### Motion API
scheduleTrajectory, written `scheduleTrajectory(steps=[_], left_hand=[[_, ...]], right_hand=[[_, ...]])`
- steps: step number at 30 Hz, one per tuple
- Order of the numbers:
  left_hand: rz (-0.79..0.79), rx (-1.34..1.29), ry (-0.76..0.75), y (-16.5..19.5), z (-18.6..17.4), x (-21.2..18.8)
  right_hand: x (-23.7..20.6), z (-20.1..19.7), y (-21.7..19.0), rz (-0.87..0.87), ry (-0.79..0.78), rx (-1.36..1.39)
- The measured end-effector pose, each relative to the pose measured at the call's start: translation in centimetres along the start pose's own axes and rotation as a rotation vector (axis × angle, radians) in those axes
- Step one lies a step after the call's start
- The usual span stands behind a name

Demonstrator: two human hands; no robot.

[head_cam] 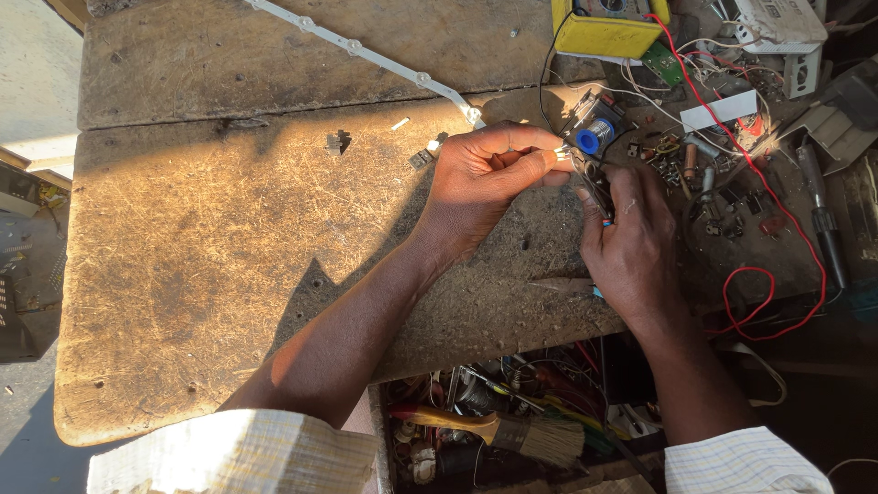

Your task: The person strips the insulation from a wire using pliers, then solders the exposed wire to a small green circuit board using a soldering iron. The person holds the board and wire while applying heat and solder to create a connection.

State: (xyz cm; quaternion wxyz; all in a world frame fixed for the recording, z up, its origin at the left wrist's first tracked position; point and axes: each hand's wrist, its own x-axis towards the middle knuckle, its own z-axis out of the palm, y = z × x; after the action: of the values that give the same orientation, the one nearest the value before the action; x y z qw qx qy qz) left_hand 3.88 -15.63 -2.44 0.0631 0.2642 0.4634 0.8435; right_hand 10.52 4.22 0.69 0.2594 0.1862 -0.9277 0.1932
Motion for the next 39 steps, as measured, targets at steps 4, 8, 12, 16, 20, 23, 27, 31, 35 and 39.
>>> scheduleTrajectory(steps=[4,8,12,16,20,23,27,31,35,39], left_hand=[[0.001,0.01,0.004,-0.02,0.04,0.0],[0.008,0.007,-0.008,0.09,-0.04,-0.06],[-0.013,0.016,0.004,0.15,-0.02,-0.14],[-0.004,-0.006,0.0,0.07,0.02,-0.03],[-0.004,-0.005,-0.002,0.06,0.03,-0.04],[-0.001,0.005,0.003,0.09,0.03,-0.11],[0.0,-0.031,-0.008,0.16,-0.12,-0.1],[0.02,-0.027,-0.019,0.16,0.02,-0.05],[-0.004,-0.049,-0.032,0.31,0.13,-0.14],[0.003,-0.04,-0.034,0.47,0.02,-0.09]], right_hand=[[-0.03,-0.09,-0.11,0.008,-0.004,-0.004],[-0.01,0.02,-0.24,0.002,0.009,0.009],[-0.05,0.07,-0.22,0.013,0.004,-0.016],[-0.11,0.17,-0.07,0.02,0.003,-0.013],[-0.11,0.18,0.04,0.015,0.001,-0.02],[-0.03,0.18,0.07,0.033,-0.022,0.015],[-0.03,0.21,0.06,0.042,-0.021,-0.001],[-0.11,0.3,0.26,0.047,-0.012,-0.021],[-0.14,0.41,0.58,0.153,-0.062,0.001],[-0.36,0.34,0.59,0.157,0.006,0.001]])
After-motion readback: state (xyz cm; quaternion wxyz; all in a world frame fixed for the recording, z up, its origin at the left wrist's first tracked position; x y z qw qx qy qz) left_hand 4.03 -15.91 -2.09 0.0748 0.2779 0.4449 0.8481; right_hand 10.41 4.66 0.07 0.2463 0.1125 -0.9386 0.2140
